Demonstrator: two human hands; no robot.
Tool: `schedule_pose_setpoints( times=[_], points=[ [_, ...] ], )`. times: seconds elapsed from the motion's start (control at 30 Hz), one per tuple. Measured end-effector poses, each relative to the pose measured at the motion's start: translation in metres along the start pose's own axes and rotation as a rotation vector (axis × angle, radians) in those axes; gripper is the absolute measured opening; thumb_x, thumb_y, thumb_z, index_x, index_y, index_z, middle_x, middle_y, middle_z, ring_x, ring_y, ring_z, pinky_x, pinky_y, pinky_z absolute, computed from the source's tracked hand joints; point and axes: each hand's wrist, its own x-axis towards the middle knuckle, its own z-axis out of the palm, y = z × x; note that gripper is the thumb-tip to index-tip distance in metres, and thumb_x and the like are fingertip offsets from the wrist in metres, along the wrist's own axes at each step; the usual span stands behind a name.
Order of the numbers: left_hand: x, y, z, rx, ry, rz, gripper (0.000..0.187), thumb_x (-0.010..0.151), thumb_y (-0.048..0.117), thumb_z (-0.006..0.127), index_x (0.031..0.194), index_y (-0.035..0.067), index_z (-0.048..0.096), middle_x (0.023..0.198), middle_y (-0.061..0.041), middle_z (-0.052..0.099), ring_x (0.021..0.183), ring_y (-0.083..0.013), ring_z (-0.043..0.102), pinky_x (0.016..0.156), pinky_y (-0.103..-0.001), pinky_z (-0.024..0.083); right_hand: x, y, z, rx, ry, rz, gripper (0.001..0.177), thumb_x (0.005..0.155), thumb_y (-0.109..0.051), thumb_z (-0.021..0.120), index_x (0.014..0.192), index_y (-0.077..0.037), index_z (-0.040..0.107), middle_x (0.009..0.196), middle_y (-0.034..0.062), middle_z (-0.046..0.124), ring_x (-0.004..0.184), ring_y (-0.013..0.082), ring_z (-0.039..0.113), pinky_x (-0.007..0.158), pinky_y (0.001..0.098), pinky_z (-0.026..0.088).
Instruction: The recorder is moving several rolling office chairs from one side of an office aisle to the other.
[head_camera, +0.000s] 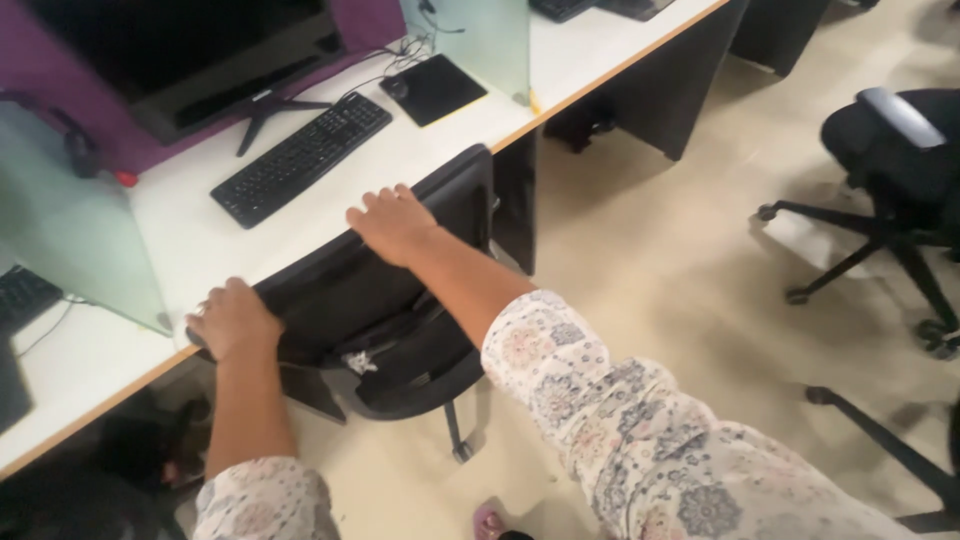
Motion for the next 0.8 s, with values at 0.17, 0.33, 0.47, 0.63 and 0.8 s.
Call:
schedule_pose_setpoints(
  times=[0.17, 0.33, 0.47, 0.63, 0.8],
  points=[
    [0.019, 0.008, -0.008, -0.085, 0.035, -0.004, 0.062, 0.076, 0.019, 0.086, 0.131, 0.005, 0.059, 0.136, -0.021, 0.060, 0.132, -0.0393, 0.055, 0.118, -0.062, 0.025, 0.018, 0.000, -0.003, -0.008, 0.019, 0.027, 0.044, 0.092, -0.008, 0.059, 0.135, -0.012, 0.053, 0.139, 0.0183, 0.053, 0.134, 0.0373, 0.047, 0.119, 0.0562, 0.026],
    [0.046, 0.011, 0.000, -0.130, 0.056, 0.011, 0.058, 0.078, 0.014, 0.083, 0.130, 0.003, 0.059, 0.137, -0.023, 0.058, 0.134, -0.0415, 0.051, 0.120, -0.061, 0.022, 0.037, 0.005, -0.002, -0.016, 0.007, 0.077, 0.047, 0.091, -0.005, 0.059, 0.137, -0.011, 0.051, 0.141, 0.0183, 0.051, 0.138, 0.0362, 0.044, 0.122, 0.0554, 0.022],
    [0.052, 0.011, -0.010, -0.160, 0.048, 0.020, 0.054, 0.080, 0.016, 0.082, 0.127, 0.002, 0.059, 0.136, -0.024, 0.057, 0.136, -0.0425, 0.048, 0.119, -0.062, 0.019, 0.051, 0.004, 0.001, -0.009, 0.005, 0.095, 0.049, 0.090, -0.002, 0.060, 0.138, -0.011, 0.050, 0.141, 0.0183, 0.050, 0.139, 0.0360, 0.041, 0.123, 0.0553, 0.019],
    [0.068, 0.009, -0.003, -0.178, 0.072, 0.022, 0.041, 0.087, 0.007, 0.073, 0.126, 0.003, 0.062, 0.136, -0.021, 0.060, 0.135, -0.0407, 0.052, 0.123, -0.059, 0.021, 0.061, 0.003, 0.002, -0.019, -0.007, 0.120, 0.047, 0.091, 0.000, 0.059, 0.136, -0.011, 0.051, 0.141, 0.0176, 0.050, 0.140, 0.0354, 0.041, 0.125, 0.0550, 0.018],
    [0.079, 0.011, -0.003, -0.187, 0.092, 0.032, 0.040, 0.086, 0.008, 0.073, 0.124, 0.003, 0.062, 0.135, -0.022, 0.059, 0.135, -0.0402, 0.050, 0.119, -0.059, 0.021, 0.074, 0.010, 0.004, -0.053, -0.022, 0.119, 0.050, 0.089, 0.001, 0.061, 0.136, -0.012, 0.050, 0.141, 0.0178, 0.050, 0.140, 0.0355, 0.041, 0.124, 0.0551, 0.018]
  ],
)
